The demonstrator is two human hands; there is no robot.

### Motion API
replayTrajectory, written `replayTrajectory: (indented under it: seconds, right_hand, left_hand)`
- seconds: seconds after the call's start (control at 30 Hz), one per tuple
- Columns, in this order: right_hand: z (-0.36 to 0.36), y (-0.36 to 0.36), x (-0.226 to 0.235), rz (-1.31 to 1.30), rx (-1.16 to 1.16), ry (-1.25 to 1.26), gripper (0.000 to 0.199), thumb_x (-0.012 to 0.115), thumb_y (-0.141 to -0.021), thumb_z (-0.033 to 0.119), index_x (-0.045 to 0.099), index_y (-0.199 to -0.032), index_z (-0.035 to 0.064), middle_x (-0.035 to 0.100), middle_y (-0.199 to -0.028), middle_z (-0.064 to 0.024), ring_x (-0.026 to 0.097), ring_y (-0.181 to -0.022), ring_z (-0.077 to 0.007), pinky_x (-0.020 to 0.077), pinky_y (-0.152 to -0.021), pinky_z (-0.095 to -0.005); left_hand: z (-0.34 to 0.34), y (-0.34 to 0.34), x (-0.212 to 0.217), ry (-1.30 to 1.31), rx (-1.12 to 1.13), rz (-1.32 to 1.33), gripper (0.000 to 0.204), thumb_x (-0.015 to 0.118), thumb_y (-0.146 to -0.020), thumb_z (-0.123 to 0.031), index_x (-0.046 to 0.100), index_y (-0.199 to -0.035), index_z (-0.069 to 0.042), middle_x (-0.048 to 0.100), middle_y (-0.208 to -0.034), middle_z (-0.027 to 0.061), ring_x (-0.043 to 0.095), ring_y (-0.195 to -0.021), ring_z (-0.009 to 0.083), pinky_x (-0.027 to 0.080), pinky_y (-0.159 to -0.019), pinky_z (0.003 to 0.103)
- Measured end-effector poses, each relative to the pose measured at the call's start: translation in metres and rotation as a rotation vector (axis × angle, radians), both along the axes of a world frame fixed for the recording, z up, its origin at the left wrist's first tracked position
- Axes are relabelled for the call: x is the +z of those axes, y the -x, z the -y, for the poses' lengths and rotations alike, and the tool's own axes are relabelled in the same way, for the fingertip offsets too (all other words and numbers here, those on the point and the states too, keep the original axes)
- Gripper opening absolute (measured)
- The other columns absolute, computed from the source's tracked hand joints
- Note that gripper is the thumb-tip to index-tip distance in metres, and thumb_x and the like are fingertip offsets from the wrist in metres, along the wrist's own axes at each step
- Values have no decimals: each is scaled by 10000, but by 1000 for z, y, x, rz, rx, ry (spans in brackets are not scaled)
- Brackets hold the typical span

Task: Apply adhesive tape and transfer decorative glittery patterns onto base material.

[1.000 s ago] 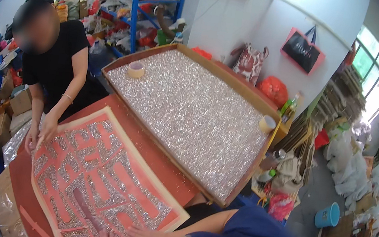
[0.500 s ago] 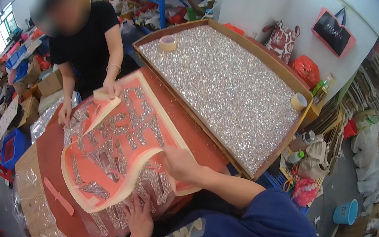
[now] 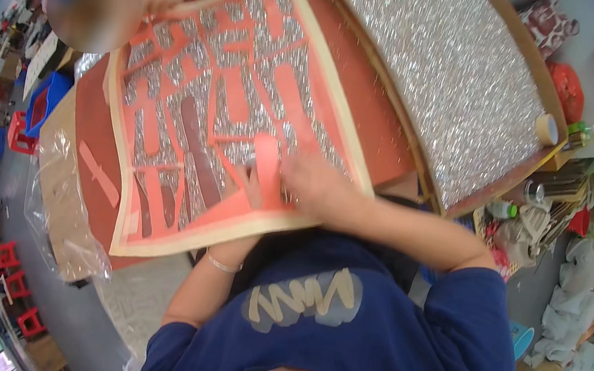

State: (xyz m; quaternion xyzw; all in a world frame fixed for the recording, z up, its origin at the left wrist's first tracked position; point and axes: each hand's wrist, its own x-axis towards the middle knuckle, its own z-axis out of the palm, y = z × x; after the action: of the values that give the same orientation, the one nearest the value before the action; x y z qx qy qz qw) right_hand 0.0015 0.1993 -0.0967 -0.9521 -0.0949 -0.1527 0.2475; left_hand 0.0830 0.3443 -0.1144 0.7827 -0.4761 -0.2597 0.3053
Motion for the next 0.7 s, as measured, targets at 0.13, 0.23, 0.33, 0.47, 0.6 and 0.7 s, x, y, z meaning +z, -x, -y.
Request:
replayTrajectory:
  seconds: [0.13,0.23,0.33,0.47,0.6,0.7]
  right_hand:
    - [39,-29,-19,-36,-26,45,244,609,-792,55,605,-1021,-30,613,-1049,-190,589,-993,-349,488,-861,-409]
    - [55,-46,-26,-75,-83,37,224,607,-848,94,608,-1037,-27,605,-1101,-142,578,-1016,-303,489,-849,-378]
    - [59,-56,-25,-107,29,63,232,606,-837,84,606,-1040,-28,593,-1133,-132,571,-1020,-300,487,-853,-374]
    - [56,-37,-2,-194,135,122,236,594,-824,63,604,-1041,-28,591,-1130,-140,571,-1011,-303,487,-853,-371]
    - [31,14,5,-171,105,-20,265,572,-793,8,602,-1054,-23,595,-1116,-147,594,-950,-311,506,-817,-371]
    - [43,20,0,-168,38,-33,265,564,-776,3,603,-1038,-14,610,-1063,-135,600,-923,-307,510,-787,-366]
  left_hand:
    - [-12,0,1,55,164,-343,336,543,-862,-70,510,-1177,41,550,-1182,195,583,-1062,302,510,-890,421]
    - [-1,-3,2,132,261,-573,330,548,-866,-76,514,-1173,43,553,-1181,196,590,-1051,299,517,-881,415]
    - [-20,-1,4,227,342,-795,325,552,-871,-82,519,-1169,44,556,-1180,196,598,-1041,296,524,-873,409]
    - [-25,-1,10,351,477,-1102,319,557,-877,-90,524,-1163,46,560,-1178,197,608,-1028,291,534,-862,401]
    - [3,-1,6,531,592,-1394,313,563,-883,-98,530,-1158,49,564,-1177,197,618,-1014,287,543,-851,394]
    - [10,-13,-8,471,609,-1471,173,541,-921,-90,571,-1052,17,626,-924,115,648,-788,170,562,-684,269]
